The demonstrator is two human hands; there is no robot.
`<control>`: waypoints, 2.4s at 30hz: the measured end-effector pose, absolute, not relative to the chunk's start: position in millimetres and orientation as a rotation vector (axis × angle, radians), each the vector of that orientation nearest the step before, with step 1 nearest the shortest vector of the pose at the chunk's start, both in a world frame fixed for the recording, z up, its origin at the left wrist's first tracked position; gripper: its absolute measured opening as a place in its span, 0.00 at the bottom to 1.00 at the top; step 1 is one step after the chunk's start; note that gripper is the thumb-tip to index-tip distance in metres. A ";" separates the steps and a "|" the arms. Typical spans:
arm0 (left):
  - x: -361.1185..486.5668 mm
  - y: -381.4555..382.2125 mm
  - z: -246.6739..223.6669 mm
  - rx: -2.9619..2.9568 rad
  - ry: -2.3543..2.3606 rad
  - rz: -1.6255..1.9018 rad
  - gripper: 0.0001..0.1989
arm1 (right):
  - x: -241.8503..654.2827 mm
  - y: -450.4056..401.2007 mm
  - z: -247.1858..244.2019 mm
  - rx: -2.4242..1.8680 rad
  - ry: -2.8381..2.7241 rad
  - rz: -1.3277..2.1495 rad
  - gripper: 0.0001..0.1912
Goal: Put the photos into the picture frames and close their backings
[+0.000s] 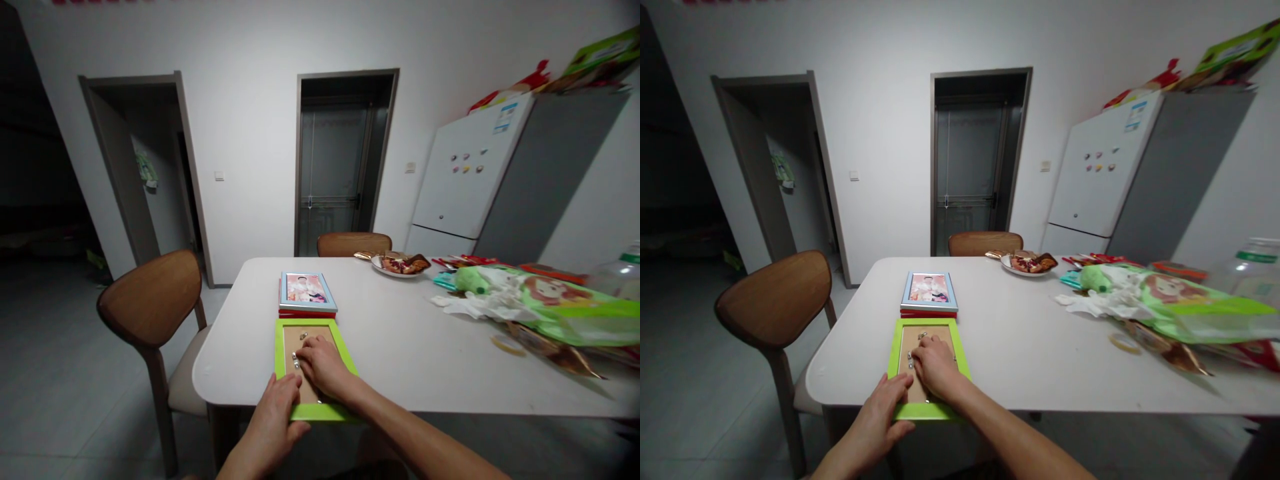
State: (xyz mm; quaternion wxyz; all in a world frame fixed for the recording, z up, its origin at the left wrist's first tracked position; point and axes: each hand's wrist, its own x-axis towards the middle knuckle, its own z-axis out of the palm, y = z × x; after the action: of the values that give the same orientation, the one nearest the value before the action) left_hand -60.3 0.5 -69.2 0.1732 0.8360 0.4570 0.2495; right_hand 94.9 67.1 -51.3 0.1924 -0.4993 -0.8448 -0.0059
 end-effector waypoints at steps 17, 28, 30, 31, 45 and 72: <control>-59.7 -1.9 -61.3 2.320 1.285 0.698 0.25 | 70.1 77.4 -58.2 -1.274 -2.394 0.112 0.11; -60.3 -6.4 -61.9 2.309 1.289 0.702 0.27 | 69.5 72.7 -60.5 -1.224 -2.390 0.151 0.12; -60.8 -5.6 -63.3 2.313 1.282 0.701 0.28 | 67.9 74.1 -61.6 -1.277 -2.312 0.186 0.10; -61.1 -5.0 -64.1 2.318 1.280 0.699 0.29 | 67.2 75.0 -61.9 -1.304 -2.270 0.203 0.10; -61.2 -7.3 -64.0 2.321 1.292 0.692 0.27 | 76.9 68.2 -55.8 -1.073 -2.436 0.235 0.10; -63.1 -6.4 -73.4 2.357 1.278 0.694 0.33 | 98.6 127.2 -59.6 -1.526 -2.212 0.230 0.10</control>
State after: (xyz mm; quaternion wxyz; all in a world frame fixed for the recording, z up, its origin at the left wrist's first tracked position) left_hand -63.1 -6.4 -73.4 0.1850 0.8363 0.4536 0.2464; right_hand 98.6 127.2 -59.6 0.2205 -0.5518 -0.8000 0.0831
